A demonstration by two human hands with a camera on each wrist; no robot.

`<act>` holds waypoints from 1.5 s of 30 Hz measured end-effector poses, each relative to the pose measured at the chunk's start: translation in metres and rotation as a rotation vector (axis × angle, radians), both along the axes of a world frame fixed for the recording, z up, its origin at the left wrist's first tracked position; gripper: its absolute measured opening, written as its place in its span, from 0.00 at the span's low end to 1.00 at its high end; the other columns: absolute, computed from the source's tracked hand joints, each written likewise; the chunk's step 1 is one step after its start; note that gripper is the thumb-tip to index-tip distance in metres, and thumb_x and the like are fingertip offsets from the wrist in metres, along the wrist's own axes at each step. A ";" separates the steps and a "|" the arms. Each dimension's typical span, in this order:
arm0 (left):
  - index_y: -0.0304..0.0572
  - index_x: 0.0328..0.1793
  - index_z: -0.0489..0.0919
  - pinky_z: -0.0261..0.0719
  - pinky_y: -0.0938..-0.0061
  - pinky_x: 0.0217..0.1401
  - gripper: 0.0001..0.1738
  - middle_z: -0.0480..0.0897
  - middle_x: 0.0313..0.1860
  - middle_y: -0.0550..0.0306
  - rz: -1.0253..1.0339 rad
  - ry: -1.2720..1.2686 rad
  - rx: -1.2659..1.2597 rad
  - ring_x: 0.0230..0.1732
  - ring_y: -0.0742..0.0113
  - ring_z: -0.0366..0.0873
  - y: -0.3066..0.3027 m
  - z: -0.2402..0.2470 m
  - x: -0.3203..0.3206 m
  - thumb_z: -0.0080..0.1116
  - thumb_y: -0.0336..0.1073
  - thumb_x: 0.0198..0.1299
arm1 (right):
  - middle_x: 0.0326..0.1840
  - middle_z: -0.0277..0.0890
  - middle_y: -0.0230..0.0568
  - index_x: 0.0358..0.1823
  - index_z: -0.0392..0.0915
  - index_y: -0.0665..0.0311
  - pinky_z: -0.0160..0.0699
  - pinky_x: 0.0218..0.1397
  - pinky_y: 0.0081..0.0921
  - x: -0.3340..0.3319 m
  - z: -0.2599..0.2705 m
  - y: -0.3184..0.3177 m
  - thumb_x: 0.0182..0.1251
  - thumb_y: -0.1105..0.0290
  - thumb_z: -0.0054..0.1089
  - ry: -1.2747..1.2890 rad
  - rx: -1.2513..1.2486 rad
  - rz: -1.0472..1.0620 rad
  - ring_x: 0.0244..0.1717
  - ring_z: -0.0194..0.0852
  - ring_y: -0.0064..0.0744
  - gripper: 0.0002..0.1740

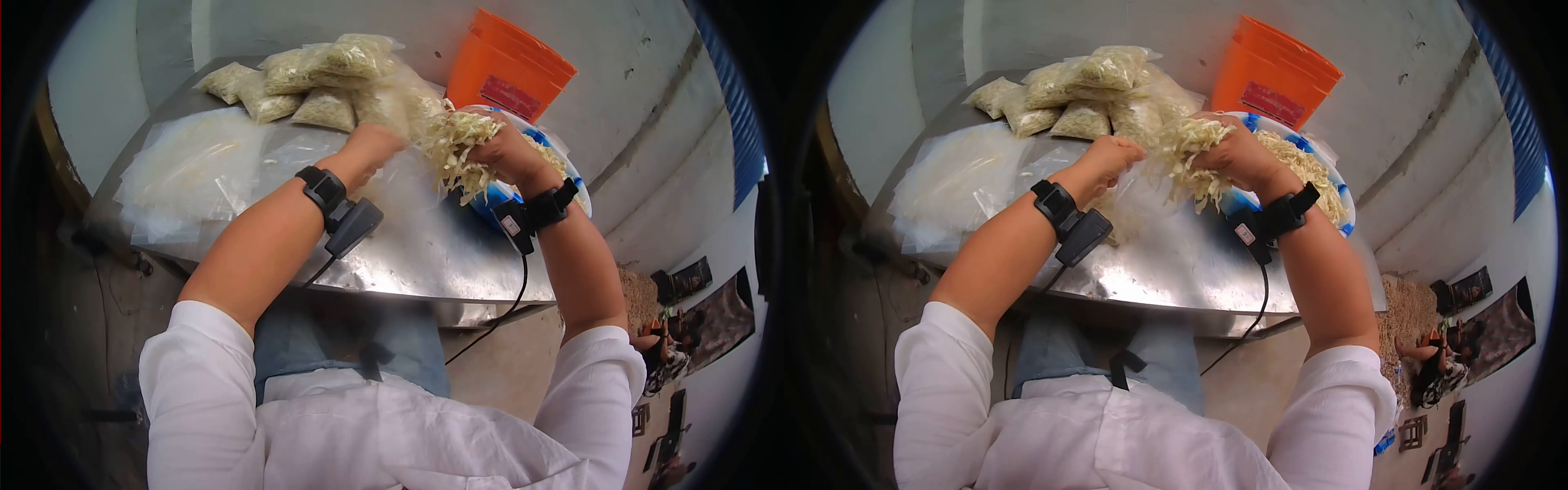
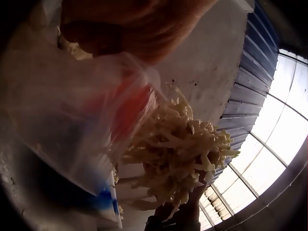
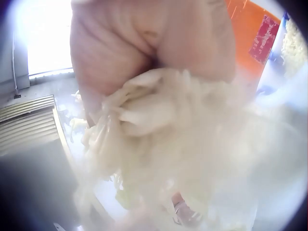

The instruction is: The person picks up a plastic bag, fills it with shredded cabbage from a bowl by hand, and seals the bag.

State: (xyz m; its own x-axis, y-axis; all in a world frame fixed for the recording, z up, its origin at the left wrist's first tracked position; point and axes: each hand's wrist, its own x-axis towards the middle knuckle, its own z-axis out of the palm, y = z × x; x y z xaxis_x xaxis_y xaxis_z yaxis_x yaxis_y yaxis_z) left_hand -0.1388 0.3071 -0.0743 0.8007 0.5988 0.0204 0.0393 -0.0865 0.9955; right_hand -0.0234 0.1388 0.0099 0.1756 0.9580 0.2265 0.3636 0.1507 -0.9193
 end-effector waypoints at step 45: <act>0.35 0.29 0.82 0.76 0.68 0.36 0.09 0.82 0.24 0.46 0.006 -0.034 0.623 0.29 0.56 0.80 -0.026 0.003 -0.012 0.57 0.34 0.45 | 0.48 0.75 0.49 0.44 0.77 0.60 0.70 0.52 0.35 -0.016 -0.124 0.065 0.52 0.66 0.60 -0.916 0.128 0.127 0.51 0.71 0.50 0.16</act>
State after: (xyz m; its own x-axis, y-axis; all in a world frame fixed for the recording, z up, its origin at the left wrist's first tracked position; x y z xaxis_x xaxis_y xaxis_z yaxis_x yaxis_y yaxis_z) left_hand -0.1510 0.2814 -0.0715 0.7900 0.4709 0.3927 0.0108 -0.6510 0.7590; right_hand -0.0389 0.2041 -0.1145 -0.2284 0.9160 0.3300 0.9125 0.3195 -0.2555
